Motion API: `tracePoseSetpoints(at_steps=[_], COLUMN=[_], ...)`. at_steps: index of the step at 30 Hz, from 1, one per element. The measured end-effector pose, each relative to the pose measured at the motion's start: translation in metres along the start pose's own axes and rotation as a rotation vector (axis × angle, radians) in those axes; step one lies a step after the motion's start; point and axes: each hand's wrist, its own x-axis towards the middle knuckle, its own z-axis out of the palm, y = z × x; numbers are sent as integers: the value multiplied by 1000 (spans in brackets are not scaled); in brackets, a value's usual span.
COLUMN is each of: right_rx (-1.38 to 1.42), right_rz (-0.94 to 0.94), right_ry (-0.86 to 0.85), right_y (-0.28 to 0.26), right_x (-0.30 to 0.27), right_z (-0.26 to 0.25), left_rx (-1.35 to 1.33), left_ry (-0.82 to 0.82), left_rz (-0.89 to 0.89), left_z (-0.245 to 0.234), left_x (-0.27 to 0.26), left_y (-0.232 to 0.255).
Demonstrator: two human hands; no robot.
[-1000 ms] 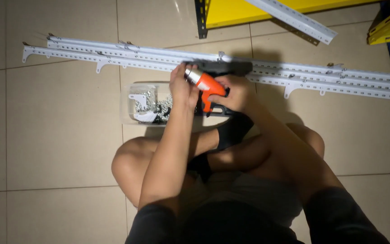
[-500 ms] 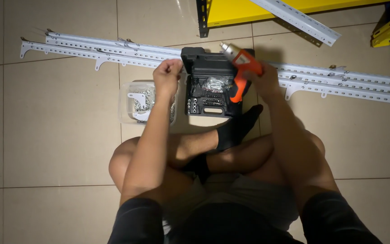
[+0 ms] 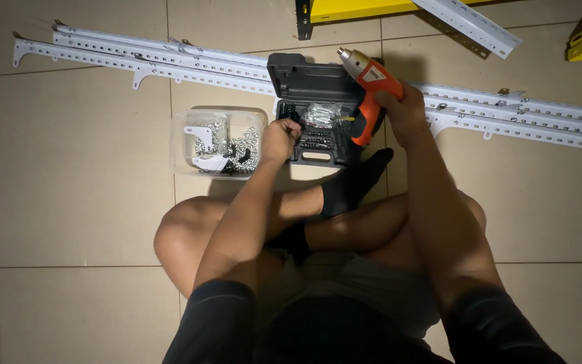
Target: Assembling a metal shelf unit using a power drill and screws.
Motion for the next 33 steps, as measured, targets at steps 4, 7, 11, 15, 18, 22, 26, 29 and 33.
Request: tracePoseSetpoints(at_steps=[4,7,11,15,18,22,26,29,33], right_rx=[21,83,161,68,102,133,157,129,100], right_rz=[10,-17,-37,-24,-56,-44,-23,-36,-55], right_ry=[3,-29,-48,-18,-24,-19,-22,-25,-32], right_y=[-7,-3,-8,2,0,-6,-3,5,-4], right_x=[-2,1,-2,-1,-1,-5,-3,-1,-7], right_z=[2,3,7,2,1,3,2,3,8], left_rx=[75,130,219,243,322,370,385,534,656], left_ry=[-27,-57,-20,-14,-54,-24,10,-18,-32], left_rz=[-40,-12,217,313,349,387,385,408,448], left_z=[1,10,26,36,45,48,51,64,69], left_x=[-2,-7,-8,-9,-6,-6,-10,-3,1], left_y=[1,-2,-9,-6,-12,-22,-25,-34,-36])
